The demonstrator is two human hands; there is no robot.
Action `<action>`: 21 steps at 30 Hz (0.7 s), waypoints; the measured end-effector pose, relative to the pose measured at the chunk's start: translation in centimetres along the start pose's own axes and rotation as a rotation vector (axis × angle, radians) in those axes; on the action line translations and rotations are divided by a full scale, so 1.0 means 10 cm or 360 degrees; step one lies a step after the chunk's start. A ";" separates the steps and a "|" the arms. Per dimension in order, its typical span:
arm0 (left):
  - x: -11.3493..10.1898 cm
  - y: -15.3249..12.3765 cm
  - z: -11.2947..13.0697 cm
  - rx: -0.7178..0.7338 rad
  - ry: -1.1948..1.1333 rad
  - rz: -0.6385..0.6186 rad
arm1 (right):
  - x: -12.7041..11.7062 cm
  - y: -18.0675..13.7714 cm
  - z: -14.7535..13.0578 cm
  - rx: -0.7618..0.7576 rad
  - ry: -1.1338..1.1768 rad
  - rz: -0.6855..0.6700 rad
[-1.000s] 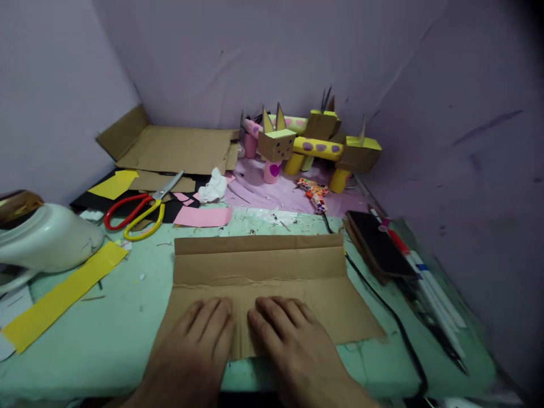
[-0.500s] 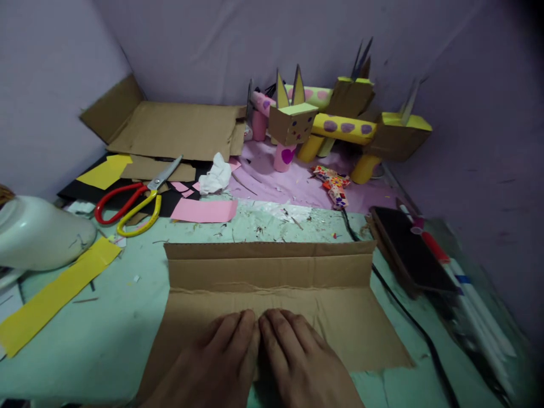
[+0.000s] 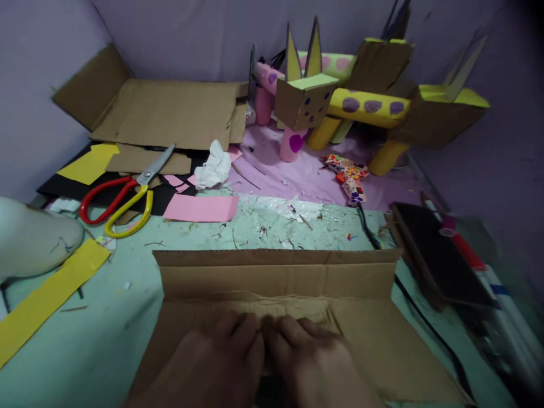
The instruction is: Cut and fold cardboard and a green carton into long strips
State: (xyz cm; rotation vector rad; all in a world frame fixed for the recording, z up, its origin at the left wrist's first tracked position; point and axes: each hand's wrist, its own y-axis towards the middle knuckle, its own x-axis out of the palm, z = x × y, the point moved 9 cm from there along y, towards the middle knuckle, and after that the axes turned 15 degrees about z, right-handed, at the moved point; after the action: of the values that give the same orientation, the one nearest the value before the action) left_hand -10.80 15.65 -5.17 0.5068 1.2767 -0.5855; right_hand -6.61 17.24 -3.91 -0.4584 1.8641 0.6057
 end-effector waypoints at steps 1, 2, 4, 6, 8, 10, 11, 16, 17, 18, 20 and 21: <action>0.01 0.03 -0.03 -0.0061 -0.0076 -0.0028 | 0.06 0.03 0.02 0.0047 0.0041 -0.0136; 0.03 0.05 -0.07 -0.0116 -0.0129 -0.0048 | 0.11 0.04 0.04 0.0091 0.0079 -0.0262; 0.02 0.04 -0.10 -0.0149 -0.0158 -0.0034 | 0.15 0.02 0.07 0.0163 0.0149 -0.0386; 0.00 -0.04 -0.07 -0.0064 -0.0074 0.0013 | 0.08 -0.03 0.10 0.0176 0.0239 -0.0262; -0.04 -0.18 -0.01 0.0102 0.0097 0.0073 | -0.08 -0.15 0.11 0.0076 0.0301 0.0011; -0.07 -0.33 0.02 0.0207 0.0285 0.0130 | -0.21 -0.32 0.14 -0.0082 0.0225 0.0246; -0.09 -0.39 0.02 0.0216 0.0359 0.0147 | -0.26 -0.42 0.16 -0.0154 0.0140 0.0320; -0.16 -0.48 -0.04 0.0063 0.0406 0.0068 | -0.34 -0.68 0.29 -0.0270 -0.0169 0.0386; -0.19 -0.46 -0.06 0.0036 0.0361 0.0062 | -0.36 -0.69 0.30 -0.0275 -0.0180 0.0400; -0.23 -0.44 -0.06 0.0021 0.0306 0.0068 | -0.37 -0.69 0.30 -0.0286 -0.0178 0.0415; -0.32 -0.37 -0.08 0.0044 0.0194 0.0096 | -0.41 -0.67 0.29 -0.0300 -0.0172 0.0449; -0.36 -0.33 -0.08 0.0081 0.0149 0.0105 | -0.43 -0.66 0.29 -0.0303 -0.0179 0.0476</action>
State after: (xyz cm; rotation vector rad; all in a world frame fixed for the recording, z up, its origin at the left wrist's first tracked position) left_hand -14.21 14.12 -1.97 0.6223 1.3313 -0.5449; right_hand 0.87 13.86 -2.00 -0.2623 1.7879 0.9963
